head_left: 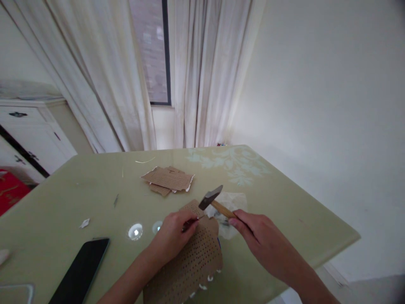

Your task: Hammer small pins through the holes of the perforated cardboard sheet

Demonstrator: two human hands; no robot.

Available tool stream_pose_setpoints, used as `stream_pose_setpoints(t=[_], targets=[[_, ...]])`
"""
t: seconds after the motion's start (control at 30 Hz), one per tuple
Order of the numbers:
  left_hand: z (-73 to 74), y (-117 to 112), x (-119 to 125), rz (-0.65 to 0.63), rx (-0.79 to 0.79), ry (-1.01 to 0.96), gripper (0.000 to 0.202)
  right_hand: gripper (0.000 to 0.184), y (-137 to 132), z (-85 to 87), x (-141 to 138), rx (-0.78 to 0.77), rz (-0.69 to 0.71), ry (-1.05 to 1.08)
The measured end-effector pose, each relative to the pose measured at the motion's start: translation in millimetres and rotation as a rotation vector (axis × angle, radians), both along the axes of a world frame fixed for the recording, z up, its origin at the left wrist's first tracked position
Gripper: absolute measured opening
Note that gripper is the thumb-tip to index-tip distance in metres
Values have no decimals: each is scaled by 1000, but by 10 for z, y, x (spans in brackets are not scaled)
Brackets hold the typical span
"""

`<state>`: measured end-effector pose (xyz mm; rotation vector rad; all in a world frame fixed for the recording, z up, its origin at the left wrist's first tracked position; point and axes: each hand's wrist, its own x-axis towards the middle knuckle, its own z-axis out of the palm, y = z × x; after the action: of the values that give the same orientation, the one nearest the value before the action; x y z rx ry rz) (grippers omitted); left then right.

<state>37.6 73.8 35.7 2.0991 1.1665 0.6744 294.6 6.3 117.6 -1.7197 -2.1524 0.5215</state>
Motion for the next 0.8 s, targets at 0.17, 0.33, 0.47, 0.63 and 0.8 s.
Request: stream_pose_setpoints(t=[0.17, 0.33, 0.47, 0.63, 0.8], targets=[[9, 12, 12, 1, 16, 37, 22, 31, 7, -55, -38, -34, 83, -105], [-28, 22, 23, -19, 20, 49, 21, 33, -2, -139, -62, -33, 84, -130], [-59, 31, 31, -16, 13, 51, 21, 34, 7, -201, -81, -9, 82, -119], [6, -10, 22, -20, -12, 51, 18, 32, -17, -162, -56, -27, 93, -103], [68, -107, -14, 15, -32, 110, 27, 33, -32, -106, -43, 38, 31, -42]])
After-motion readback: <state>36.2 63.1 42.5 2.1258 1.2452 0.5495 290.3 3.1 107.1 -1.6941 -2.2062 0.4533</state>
